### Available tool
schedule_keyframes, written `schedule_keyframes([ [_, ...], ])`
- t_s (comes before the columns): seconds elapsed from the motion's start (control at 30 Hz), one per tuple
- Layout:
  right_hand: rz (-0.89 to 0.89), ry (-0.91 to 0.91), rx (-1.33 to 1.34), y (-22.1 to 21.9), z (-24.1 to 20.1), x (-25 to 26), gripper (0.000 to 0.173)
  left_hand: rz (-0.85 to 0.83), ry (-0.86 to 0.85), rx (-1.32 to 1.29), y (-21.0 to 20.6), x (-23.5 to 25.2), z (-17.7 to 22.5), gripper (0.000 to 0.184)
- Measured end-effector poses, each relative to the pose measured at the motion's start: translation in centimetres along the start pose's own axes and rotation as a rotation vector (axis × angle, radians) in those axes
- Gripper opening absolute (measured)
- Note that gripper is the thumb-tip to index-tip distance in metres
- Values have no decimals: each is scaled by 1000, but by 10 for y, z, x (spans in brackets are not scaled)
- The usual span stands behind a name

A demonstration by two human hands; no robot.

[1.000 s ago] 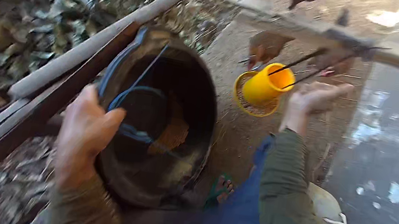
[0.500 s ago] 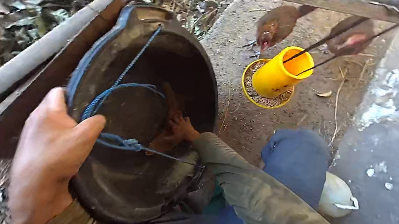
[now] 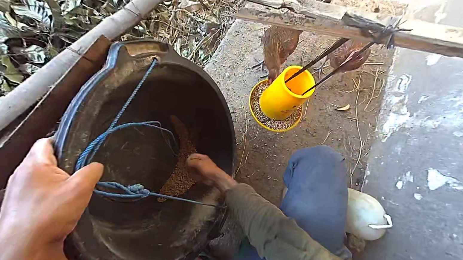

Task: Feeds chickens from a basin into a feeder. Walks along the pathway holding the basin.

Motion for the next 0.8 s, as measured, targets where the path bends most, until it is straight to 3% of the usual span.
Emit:
schedule_keyframes([
  [0.13, -50, 202, 487, 38, -62, -46, 21, -6, -3, -15, -2, 0, 1, 50],
  [0.33, 20, 479, 1089, 109, -128, -69, 19, -4, -23, 3, -1, 1, 5, 52],
  [0.47, 61, 599, 1106, 132, -151, -83, 43, -12, -26, 13, -1, 1, 5, 53],
  [0.67, 238, 537, 1292, 145, -135, -80, 46, -17, -43, 11, -1, 1, 7, 55],
  [0.8, 471, 587, 1332, 158, -111, -118, 38, -26, -48, 20, -1, 3, 2, 54],
])
Point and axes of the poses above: each hand's wrist, its own x-axis towards the middle knuckle, its own y-axis out of the back of the hand, z = x × y, the point moved 7 cm from there along x, towards the middle knuckle, and after that the axes turned 15 degrees about -y, right-handed, at the moved point
